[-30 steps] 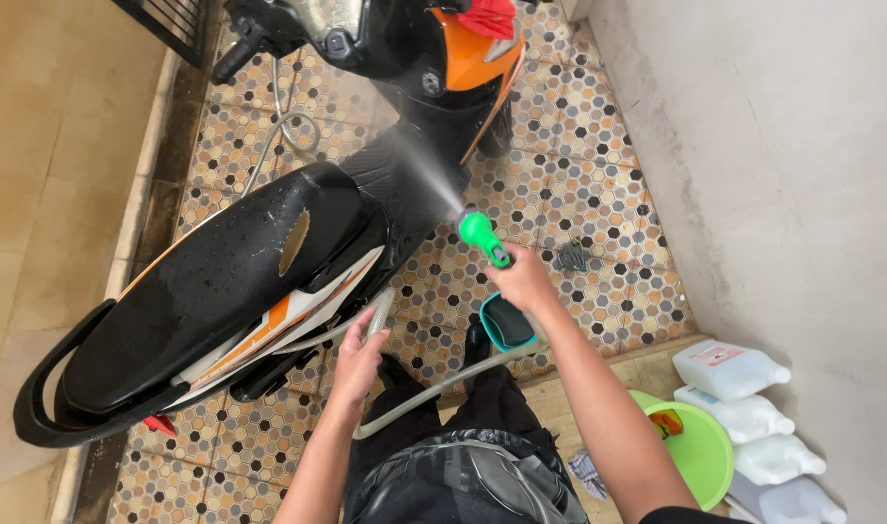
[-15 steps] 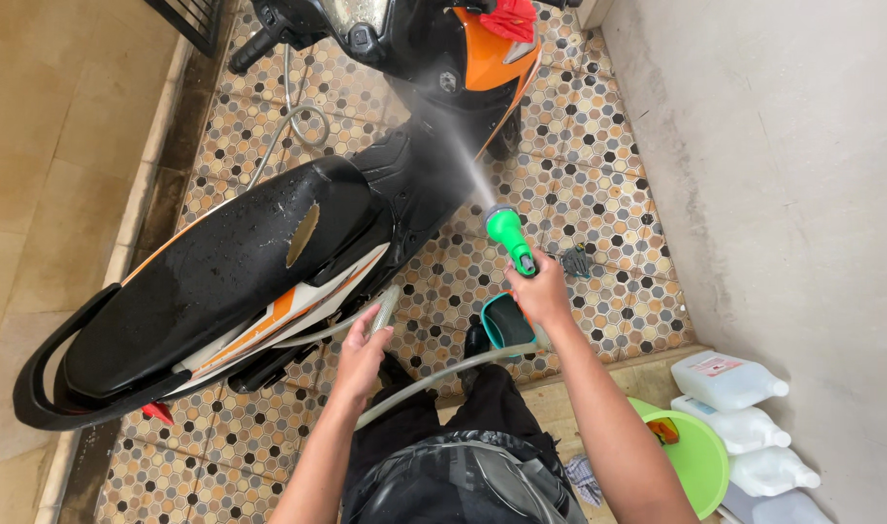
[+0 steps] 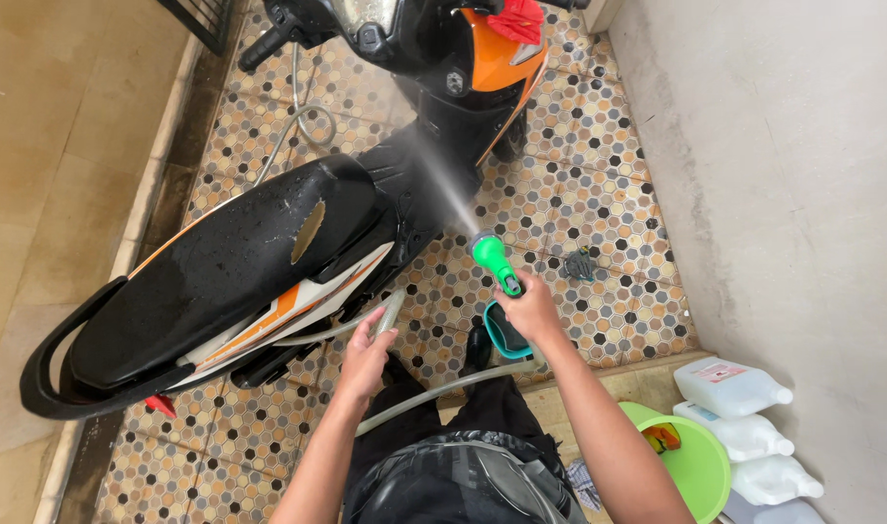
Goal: The person washes a scooter by hand, using a sprayer attached to a hose to rinse the body, wheels, and seat. They move around the vehicle, applying water to different sections while keeping cleaning supplies in buckets nearby.
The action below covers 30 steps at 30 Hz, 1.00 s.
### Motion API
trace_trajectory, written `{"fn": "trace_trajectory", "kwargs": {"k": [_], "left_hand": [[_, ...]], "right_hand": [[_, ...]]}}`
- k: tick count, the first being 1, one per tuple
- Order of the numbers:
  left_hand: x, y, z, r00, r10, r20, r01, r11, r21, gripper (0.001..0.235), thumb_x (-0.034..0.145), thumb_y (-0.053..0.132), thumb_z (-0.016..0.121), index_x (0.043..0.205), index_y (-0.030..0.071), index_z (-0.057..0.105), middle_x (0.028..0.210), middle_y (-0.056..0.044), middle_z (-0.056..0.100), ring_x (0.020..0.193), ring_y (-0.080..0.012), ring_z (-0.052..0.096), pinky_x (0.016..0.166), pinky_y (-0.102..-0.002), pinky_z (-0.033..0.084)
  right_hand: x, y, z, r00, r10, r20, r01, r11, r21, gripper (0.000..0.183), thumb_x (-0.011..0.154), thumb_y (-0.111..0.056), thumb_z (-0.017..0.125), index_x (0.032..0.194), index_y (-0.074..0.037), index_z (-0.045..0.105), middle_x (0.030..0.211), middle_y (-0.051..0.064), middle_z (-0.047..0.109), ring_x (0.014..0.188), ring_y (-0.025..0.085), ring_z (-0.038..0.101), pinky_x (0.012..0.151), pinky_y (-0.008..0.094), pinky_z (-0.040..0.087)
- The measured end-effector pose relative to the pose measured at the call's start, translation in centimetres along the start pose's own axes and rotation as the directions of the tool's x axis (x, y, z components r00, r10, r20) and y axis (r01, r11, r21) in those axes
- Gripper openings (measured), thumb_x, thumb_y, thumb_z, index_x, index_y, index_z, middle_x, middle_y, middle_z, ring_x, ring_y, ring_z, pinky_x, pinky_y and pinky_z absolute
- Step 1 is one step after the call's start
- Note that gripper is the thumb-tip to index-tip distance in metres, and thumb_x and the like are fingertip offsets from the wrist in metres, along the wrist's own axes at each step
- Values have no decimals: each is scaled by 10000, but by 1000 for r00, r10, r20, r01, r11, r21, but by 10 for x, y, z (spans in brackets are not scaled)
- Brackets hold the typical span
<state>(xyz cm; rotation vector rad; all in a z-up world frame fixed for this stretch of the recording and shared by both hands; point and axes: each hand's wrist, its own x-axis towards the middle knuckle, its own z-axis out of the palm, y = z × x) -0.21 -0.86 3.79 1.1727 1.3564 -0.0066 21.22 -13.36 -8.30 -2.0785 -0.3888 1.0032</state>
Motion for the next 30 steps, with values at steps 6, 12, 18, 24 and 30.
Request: {"fn": "trace_trajectory", "kwargs": {"k": [6,12,18,24,30], "left_hand": [[1,-12,2,1000,9,-5,-9,1000,23,630,974,228,578,1571,127,402,1456,-341,521,1402,-436,489,1145,-574,370],[14,-29,-1,1000,6,10,-7,998,55,652,962,278,587,1574,148,404,1420,-280,590,1395,-406,506,1146,-551,356],[17,-34,-2,1000,-9,14,8,997,83,659,953,288,575,1572,138,407,1385,-252,634,1392,-408,512,1148,-547,348],[21,-38,-4,1000,-7,5,6,998,57,654,955,270,574,1570,120,407,1363,-254,649,1371,-403,537,1122,-524,381],[21,-35,-4,1000,-14,5,14,1000,19,647,957,254,577,1566,110,414,1342,-257,660,1331,-379,574,1087,-469,441]], "right_hand": [[-6,11,2,994,66,84,-57,992,-109,168,752,-202,739,903,-129,721,572,101,682,607,219,731,751,355,563],[8,46,27,978,72,194,-19,965,-261,259,759,-262,746,988,-146,710,815,124,744,884,298,725,861,430,556],[4,37,33,976,51,212,23,943,-331,297,770,-292,749,1039,-170,717,1059,118,766,1144,360,671,990,477,537],[5,33,33,977,40,211,33,943,-333,288,761,-289,749,1017,-163,710,1069,119,756,1159,363,655,987,489,533],[-4,27,31,974,52,222,22,948,-319,259,766,-270,728,1002,-161,715,1049,115,764,1143,366,669,978,481,537]]}}
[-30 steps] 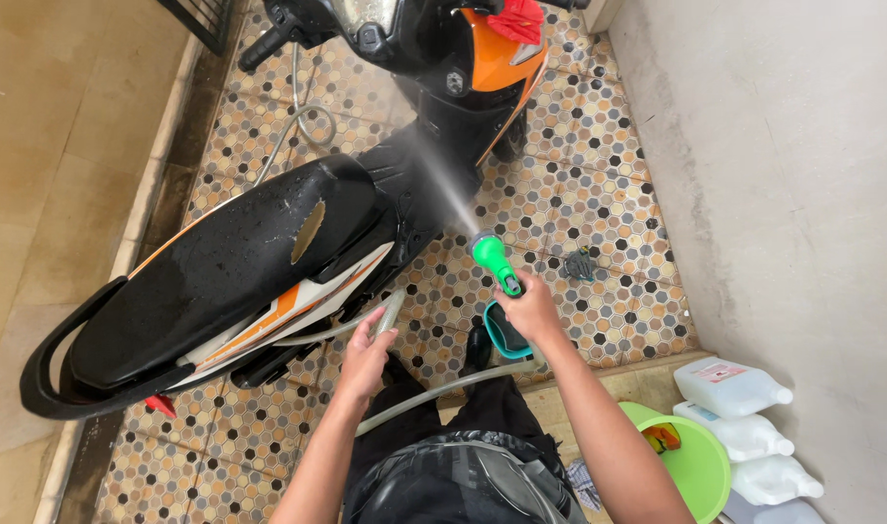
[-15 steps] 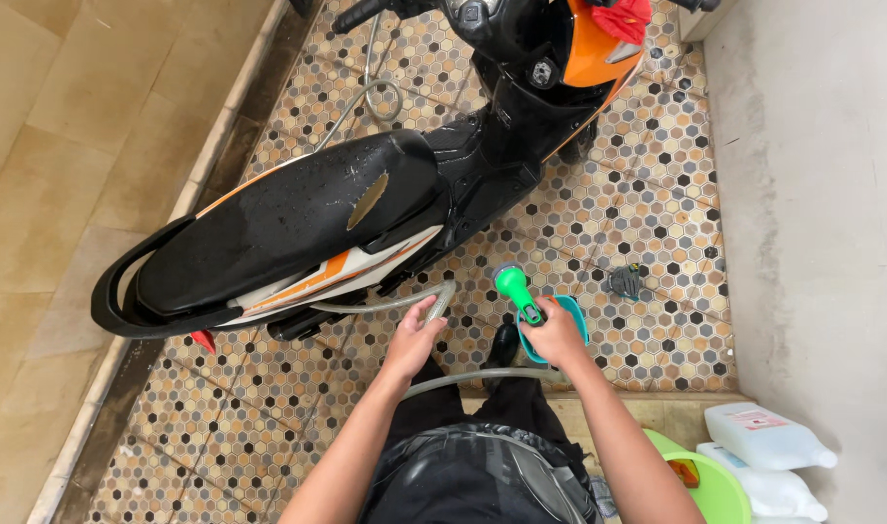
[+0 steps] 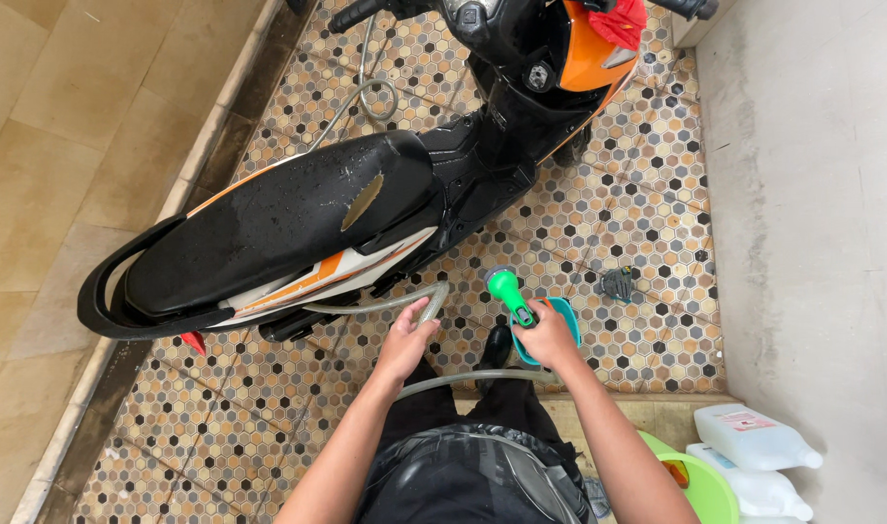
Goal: The person washes a scooter by hand, using a sprayer attached to a hose to rinse the body, wheels, and seat. They move around the vehicle, applying water to different sections while keeping cleaning supplies in buckets nearby.
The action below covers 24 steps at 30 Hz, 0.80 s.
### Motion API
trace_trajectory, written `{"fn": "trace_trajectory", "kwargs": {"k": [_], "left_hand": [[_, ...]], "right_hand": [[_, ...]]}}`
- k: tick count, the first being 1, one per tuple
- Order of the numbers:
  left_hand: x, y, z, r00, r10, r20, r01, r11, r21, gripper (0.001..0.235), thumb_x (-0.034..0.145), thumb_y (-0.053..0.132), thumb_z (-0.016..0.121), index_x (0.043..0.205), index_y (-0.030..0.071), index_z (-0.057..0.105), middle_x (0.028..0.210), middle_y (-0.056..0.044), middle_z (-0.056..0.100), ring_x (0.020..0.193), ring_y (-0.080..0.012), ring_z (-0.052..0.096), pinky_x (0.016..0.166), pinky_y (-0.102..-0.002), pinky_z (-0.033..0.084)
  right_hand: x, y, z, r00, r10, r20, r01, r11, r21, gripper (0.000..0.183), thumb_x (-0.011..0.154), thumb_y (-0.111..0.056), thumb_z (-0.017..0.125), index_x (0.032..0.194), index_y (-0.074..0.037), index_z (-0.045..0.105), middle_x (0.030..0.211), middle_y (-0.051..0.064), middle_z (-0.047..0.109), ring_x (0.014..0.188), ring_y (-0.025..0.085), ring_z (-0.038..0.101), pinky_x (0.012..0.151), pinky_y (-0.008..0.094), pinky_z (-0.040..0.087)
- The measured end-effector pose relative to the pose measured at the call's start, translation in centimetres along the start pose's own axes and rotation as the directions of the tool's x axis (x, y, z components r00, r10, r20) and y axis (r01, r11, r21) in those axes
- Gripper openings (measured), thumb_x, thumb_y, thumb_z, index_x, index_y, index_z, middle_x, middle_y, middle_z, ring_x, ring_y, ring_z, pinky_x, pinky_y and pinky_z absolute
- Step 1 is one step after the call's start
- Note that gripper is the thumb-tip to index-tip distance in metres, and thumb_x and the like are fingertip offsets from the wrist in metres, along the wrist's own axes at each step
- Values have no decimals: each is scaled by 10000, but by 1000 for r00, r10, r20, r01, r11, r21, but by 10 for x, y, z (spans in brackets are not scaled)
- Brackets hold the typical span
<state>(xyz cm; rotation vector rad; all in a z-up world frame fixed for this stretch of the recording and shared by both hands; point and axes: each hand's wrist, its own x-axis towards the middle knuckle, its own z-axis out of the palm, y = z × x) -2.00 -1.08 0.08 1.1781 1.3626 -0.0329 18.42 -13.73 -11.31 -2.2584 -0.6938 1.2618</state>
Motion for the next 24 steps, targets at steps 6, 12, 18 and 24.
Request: {"fn": "trace_trajectory", "kwargs": {"k": [6,12,18,24], "left_hand": [[6,-2,0,1000,2,16,-2,1000,7,656,953,250,583,1567,103,406,1367,-275,636,1344,-378,571,1076,-470,459],[13,-7,1,1000,0,27,-1,1000,20,658,951,258,585,1569,110,413,1332,-257,664,1321,-359,581,1059,-448,467],[18,-12,1,1000,5,17,-6,999,33,654,946,260,591,1564,118,431,1282,-230,693,1251,-321,600,1041,-436,468],[17,-10,0,1000,-7,13,6,999,43,651,943,271,592,1561,135,438,1288,-217,700,1280,-334,598,1045,-440,460]], "right_hand": [[-1,7,2,1000,3,1,-3,1000,1,257,755,-271,721,976,-141,695,1033,139,753,1137,387,660,962,499,530],[8,21,5,1000,6,-6,-6,1000,12,245,738,-272,729,947,-149,691,1000,127,753,1124,375,666,939,486,536],[6,20,6,1000,13,-1,-13,1000,21,233,740,-269,725,942,-156,696,987,118,757,1114,372,672,929,483,537],[3,10,4,1000,20,0,-20,1000,18,231,749,-266,720,950,-155,699,993,118,760,1109,373,677,930,483,536]]}}
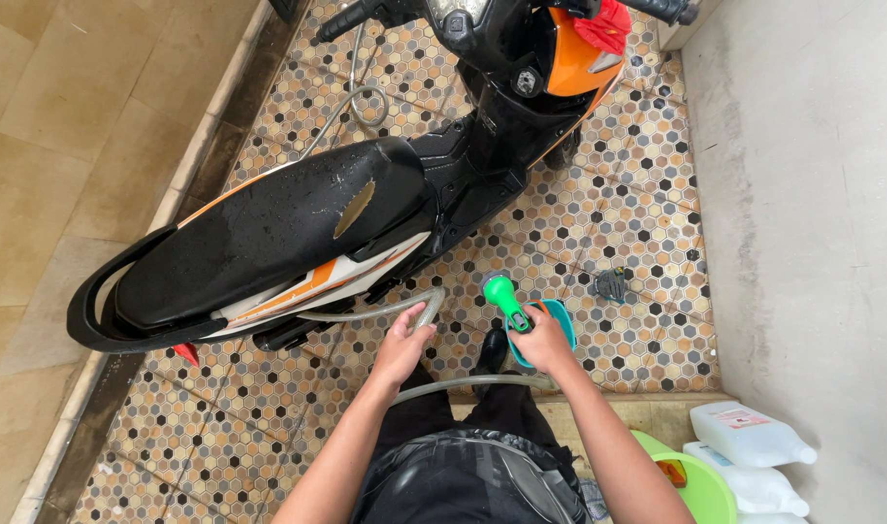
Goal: The person washes a scooter by hand, using a sprayer attached to a hose to rinse the body, wheels, and seat. They move around the vehicle, applying water to different sections while keeping cleaning supplies in buckets nearby.
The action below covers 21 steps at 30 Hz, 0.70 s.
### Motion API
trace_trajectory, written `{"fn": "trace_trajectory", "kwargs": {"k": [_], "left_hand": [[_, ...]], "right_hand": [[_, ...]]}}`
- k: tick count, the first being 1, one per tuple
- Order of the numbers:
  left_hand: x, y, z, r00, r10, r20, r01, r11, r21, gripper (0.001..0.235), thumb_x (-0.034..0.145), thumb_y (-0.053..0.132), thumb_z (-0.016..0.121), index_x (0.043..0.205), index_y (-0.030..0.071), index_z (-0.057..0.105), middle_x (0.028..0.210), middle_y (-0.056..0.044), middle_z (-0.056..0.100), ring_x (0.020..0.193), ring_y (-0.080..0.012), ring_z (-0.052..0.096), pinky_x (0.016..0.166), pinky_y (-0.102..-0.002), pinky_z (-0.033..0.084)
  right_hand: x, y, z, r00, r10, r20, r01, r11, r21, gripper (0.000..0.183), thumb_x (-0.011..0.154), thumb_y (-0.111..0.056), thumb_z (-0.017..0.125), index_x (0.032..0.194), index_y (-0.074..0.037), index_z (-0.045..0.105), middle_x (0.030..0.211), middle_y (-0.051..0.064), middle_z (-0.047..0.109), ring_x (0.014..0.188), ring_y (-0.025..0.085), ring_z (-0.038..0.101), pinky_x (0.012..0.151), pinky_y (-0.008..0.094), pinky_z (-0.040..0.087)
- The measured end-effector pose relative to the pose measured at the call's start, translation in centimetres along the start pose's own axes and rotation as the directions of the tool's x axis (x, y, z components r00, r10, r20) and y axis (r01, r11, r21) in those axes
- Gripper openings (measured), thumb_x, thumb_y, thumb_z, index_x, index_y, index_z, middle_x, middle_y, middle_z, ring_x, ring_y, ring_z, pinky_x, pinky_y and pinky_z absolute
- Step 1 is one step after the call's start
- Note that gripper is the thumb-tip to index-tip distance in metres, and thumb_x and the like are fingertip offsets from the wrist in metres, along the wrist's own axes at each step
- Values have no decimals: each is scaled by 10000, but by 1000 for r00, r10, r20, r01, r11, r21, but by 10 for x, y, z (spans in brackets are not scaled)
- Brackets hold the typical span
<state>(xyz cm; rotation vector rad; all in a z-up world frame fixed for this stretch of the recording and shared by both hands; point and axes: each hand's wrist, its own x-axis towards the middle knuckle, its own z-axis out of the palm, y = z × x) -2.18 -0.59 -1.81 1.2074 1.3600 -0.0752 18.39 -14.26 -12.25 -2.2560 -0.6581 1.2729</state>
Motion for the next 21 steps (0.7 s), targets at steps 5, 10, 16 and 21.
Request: {"fn": "trace_trajectory", "kwargs": {"k": [5,10,16,21], "left_hand": [[-4,3,1,1000,-7,0,7,1000,0,644,945,284,593,1559,162,444,1293,-192,708,1293,-319,602,1041,-436,456],[-8,13,2,999,-32,15,32,999,41,645,951,314,576,1565,182,430,1359,-195,674,1384,-396,518,1123,-555,373],[-14,17,9,1000,-19,16,18,997,69,638,955,311,572,1565,183,433,1380,-193,664,1399,-415,498,1134,-568,353],[-6,14,16,999,-32,34,30,997,73,666,928,372,586,1563,248,427,1463,-159,600,1394,-410,504,1138,-529,383]], "right_hand": [[-2,-5,-1,1000,-16,-16,16,1000,7,254,743,-260,728,967,-146,697,1008,135,757,1124,384,668,935,495,536],[-7,-19,-5,1000,-5,-13,5,1000,10,331,759,-271,742,1059,-130,725,1100,152,757,1176,374,660,1007,482,528],[17,7,14,998,-44,-53,44,999,14,311,752,-319,760,1004,-140,720,1049,133,763,1137,367,675,962,477,546],[0,-26,14,997,-34,-74,34,999,1,326,730,-300,749,1038,-195,735,1024,88,773,1123,326,686,959,454,554]]}}
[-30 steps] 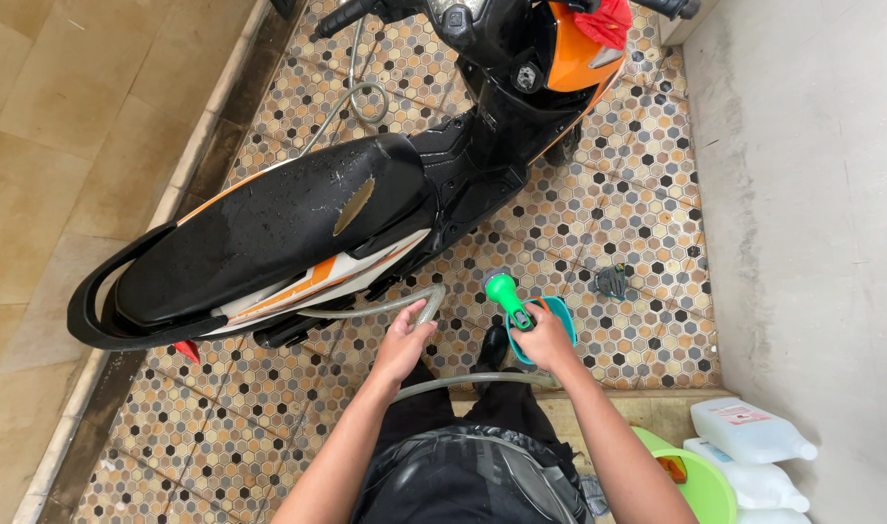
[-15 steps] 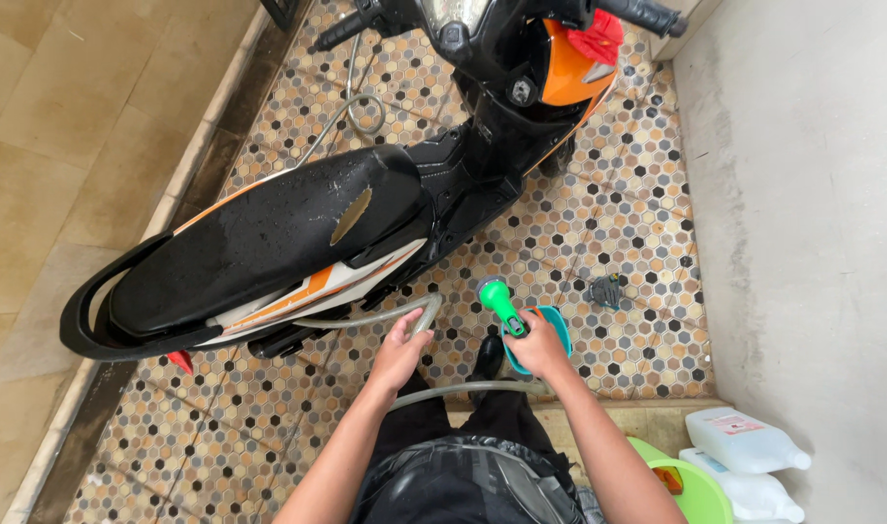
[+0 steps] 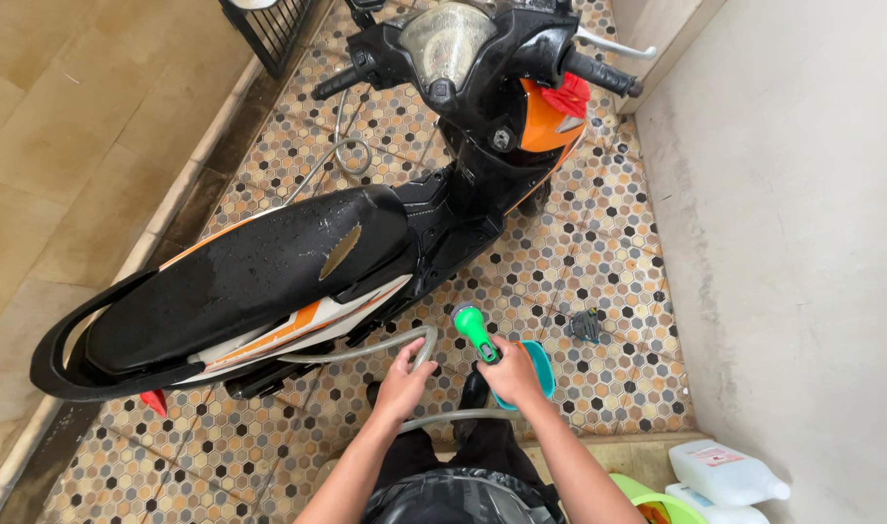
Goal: The person washes a scooter by hand, using a sprayer attached to a hose to rinse the body, wheels, and seat. They move around the vehicle, applying water to different sections while keeping cleaning supplies in buckets nearby.
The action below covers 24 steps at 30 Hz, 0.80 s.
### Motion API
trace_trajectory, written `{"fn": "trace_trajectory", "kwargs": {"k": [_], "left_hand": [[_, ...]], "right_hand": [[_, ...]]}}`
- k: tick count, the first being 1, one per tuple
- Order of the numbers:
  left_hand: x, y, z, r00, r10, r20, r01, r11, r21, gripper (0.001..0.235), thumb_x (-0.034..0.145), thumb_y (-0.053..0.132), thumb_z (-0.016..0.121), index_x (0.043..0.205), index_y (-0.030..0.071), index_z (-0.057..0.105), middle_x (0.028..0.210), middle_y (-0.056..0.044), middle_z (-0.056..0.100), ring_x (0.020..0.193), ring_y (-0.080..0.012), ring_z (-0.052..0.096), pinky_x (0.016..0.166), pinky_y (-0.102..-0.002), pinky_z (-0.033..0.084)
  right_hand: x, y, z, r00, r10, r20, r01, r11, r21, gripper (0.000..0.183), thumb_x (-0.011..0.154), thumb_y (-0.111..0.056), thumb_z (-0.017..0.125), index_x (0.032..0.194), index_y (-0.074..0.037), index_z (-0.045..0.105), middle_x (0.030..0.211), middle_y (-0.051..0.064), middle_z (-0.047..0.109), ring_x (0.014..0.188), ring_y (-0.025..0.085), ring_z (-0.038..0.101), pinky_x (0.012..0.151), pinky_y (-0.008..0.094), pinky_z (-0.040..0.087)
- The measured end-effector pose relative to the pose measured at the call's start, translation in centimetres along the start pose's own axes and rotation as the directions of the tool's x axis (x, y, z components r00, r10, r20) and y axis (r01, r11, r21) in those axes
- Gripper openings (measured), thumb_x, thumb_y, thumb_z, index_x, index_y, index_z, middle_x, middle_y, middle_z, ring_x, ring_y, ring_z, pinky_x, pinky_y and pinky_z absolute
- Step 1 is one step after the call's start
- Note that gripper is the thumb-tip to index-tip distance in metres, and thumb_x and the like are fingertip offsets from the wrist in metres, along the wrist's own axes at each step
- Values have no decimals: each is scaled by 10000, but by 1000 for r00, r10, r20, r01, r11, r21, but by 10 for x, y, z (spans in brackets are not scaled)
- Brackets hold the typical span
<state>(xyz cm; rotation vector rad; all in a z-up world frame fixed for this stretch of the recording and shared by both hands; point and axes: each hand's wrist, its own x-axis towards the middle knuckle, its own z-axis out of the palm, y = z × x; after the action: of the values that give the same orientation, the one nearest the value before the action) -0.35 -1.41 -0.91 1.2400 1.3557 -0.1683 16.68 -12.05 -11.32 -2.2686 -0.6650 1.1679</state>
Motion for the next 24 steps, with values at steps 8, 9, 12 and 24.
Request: {"fn": "trace_trajectory", "kwargs": {"k": [8,9,12,24], "left_hand": [[-14,15,-14,1000,5,-10,-6,997,-73,662,938,329,581,1570,208,425,1491,-202,566,1423,-439,465,1148,-541,379],[-13,13,-17,1000,6,-24,-8,995,-103,660,936,313,583,1568,199,433,1464,-208,590,1404,-443,483,1126,-540,394],[-7,3,-26,999,16,-39,-21,990,-140,660,933,309,579,1566,189,438,1402,-189,643,1375,-428,518,1100,-519,408],[11,-26,-53,995,-99,17,100,964,-247,604,914,347,558,1515,324,491,1262,-64,711,1243,-191,633,1048,-381,420]], "right_hand": [[13,3,31,1000,6,3,-6,1000,-18,303,723,-296,725,1019,-230,734,983,60,776,1084,315,704,921,456,556],[13,1,34,1000,-15,10,15,1000,-10,269,727,-268,712,989,-210,726,931,72,765,1038,315,715,892,442,554],[18,0,41,999,-48,21,48,999,-15,230,731,-231,692,954,-184,714,868,88,749,980,319,726,859,428,550],[-8,-45,47,997,-49,54,51,998,-48,194,785,-151,647,973,-163,692,782,18,612,694,187,479,671,342,394]]}}
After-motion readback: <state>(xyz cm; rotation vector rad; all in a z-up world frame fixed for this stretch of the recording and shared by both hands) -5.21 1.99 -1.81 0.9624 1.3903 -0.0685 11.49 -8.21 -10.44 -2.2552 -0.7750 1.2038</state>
